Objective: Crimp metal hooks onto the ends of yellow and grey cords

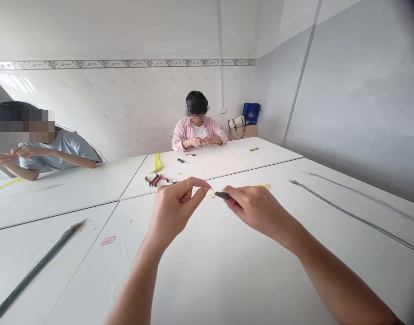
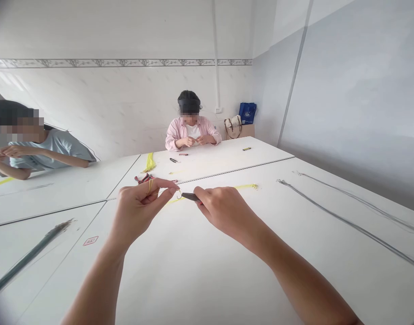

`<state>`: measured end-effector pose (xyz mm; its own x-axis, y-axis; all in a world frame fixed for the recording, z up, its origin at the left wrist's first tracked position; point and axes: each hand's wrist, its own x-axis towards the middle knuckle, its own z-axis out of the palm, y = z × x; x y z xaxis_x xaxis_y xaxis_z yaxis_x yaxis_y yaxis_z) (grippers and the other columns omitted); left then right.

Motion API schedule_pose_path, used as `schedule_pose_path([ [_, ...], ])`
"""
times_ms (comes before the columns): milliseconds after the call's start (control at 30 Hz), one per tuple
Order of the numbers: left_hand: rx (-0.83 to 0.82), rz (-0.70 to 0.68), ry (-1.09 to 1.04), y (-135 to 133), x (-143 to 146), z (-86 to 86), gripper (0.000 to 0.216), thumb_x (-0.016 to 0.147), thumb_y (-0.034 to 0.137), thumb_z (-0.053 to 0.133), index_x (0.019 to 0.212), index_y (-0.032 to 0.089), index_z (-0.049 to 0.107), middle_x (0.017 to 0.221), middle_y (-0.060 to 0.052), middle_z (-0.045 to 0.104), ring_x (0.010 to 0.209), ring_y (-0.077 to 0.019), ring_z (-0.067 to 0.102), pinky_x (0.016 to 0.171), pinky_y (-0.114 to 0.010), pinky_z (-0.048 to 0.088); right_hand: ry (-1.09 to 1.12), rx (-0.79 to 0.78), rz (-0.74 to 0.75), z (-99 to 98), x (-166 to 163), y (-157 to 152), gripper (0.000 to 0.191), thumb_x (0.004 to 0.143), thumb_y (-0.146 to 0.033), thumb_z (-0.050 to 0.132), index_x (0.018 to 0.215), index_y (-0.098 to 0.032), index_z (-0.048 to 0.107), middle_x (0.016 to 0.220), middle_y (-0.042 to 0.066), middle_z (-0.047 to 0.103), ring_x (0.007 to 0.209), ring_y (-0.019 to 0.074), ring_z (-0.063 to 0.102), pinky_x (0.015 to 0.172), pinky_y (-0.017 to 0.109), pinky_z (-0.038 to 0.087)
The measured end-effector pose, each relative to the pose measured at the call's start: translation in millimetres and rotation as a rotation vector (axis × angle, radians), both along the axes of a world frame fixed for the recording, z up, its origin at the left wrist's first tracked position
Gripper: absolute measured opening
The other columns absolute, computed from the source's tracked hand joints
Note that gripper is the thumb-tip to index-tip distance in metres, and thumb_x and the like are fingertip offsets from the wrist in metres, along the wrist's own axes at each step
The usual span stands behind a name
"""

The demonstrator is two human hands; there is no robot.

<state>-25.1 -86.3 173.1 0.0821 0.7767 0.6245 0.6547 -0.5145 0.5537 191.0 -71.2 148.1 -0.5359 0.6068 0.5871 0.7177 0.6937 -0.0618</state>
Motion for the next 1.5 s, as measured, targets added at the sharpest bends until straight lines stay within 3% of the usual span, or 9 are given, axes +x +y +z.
schedule_pose_path([
  [333, 0.034, 0.040, 0.018, -1, 5, 2.6, 0.022, 0.091, 0.033, 0.064, 0.080, 0.020, 0.078, 0.056, 0.008, 0.017, 0.052, -0.0088, 0.019, 0.053, -0.026, 0.022, -0.012, -0.067, 0.042, 0.6, -3, -3, 0.019, 0.105, -0.020, 0.047, 0.089, -0.020, 0.058, 0.062, -0.004, 0.053, 0.050, 0.0102, 0.040, 0.050, 0.025, 0.024],
  [667, -0.011, 0.038, 0.048, -2, 1, 3.4, 0.024, 0.091, 0.035, 0.062, 0.082, 0.021, 0.078, 0.055, 0.008, 0.017, 0.051, -0.0090, 0.020, 0.053, -0.026, 0.021, 0.002, -0.065, -0.006, 1.5, 0, 2, 0.018, 0.102, -0.019, 0.049, 0.086, -0.021, 0.057, 0.058, -0.007, 0.044, 0.048, 0.0097, 0.034, 0.049, 0.025, 0.022],
  [833, 0.006, 0.083, 0.034, 0, 2, 2.1, 0.023, 0.089, 0.033, 0.064, 0.078, 0.020, 0.078, 0.055, 0.008, 0.018, 0.053, -0.0092, 0.020, 0.054, -0.026, 0.022, -0.022, -0.083, 0.024, 1.7, -3, 0, 0.019, 0.102, -0.019, 0.049, 0.085, -0.020, 0.056, 0.060, -0.006, 0.048, 0.049, 0.0100, 0.034, 0.049, 0.026, 0.023],
  [967, -0.046, 0.040, 0.039, 1, 0, 3.1, 0.025, 0.090, 0.034, 0.062, 0.079, 0.020, 0.078, 0.055, 0.008, 0.016, 0.052, -0.0095, 0.020, 0.052, -0.026, 0.021, -0.014, -0.099, 0.037, 0.2, -2, 0, 0.017, 0.102, -0.018, 0.049, 0.087, -0.020, 0.058, 0.061, -0.005, 0.050, 0.050, 0.0104, 0.037, 0.050, 0.025, 0.024],
  [1133, -0.066, 0.040, 0.073, 8, -4, -0.7, 0.025, 0.090, 0.038, 0.062, 0.078, 0.021, 0.076, 0.057, 0.007, 0.017, 0.051, -0.0098, 0.020, 0.053, -0.026, 0.021, 0.013, -0.140, -0.036, 0.0, -1, 8, 0.018, 0.102, -0.021, 0.050, 0.086, -0.022, 0.059, 0.057, -0.006, 0.046, 0.048, 0.0105, 0.036, 0.051, 0.025, 0.023],
  [1333, 0.046, 0.218, 0.194, 19, -15, -4.9, 0.022, 0.090, 0.032, 0.058, 0.080, 0.023, 0.076, 0.053, 0.006, 0.024, 0.050, -0.0105, 0.025, 0.054, -0.024, 0.025, 0.005, -0.291, -0.124, 0.5, -1, 21, 0.013, 0.102, -0.027, 0.049, 0.092, -0.023, 0.056, 0.067, -0.003, 0.059, 0.056, 0.0147, 0.050, 0.055, 0.027, 0.029],
  [1433, 0.074, 0.344, 0.265, 21, -26, -1.4, 0.021, 0.089, 0.029, 0.057, 0.079, 0.023, 0.075, 0.050, 0.006, 0.030, 0.050, -0.0115, 0.029, 0.053, -0.023, 0.024, 0.061, -0.316, -0.156, -0.6, 3, 25, 0.008, 0.100, -0.026, 0.049, 0.106, -0.023, 0.052, 0.085, 0.001, 0.068, 0.069, 0.0186, 0.060, 0.061, 0.028, 0.036],
  [1500, 0.081, 0.410, 0.295, 21, -33, 1.5, 0.020, 0.088, 0.027, 0.057, 0.078, 0.024, 0.074, 0.050, 0.005, 0.033, 0.050, -0.0119, 0.030, 0.053, -0.023, 0.024, 0.103, -0.329, -0.147, -2.0, 5, 27, 0.017, 0.096, -0.021, 0.051, 0.113, -0.022, 0.048, 0.098, 0.005, 0.070, 0.082, 0.0215, 0.064, 0.066, 0.029, 0.041],
])
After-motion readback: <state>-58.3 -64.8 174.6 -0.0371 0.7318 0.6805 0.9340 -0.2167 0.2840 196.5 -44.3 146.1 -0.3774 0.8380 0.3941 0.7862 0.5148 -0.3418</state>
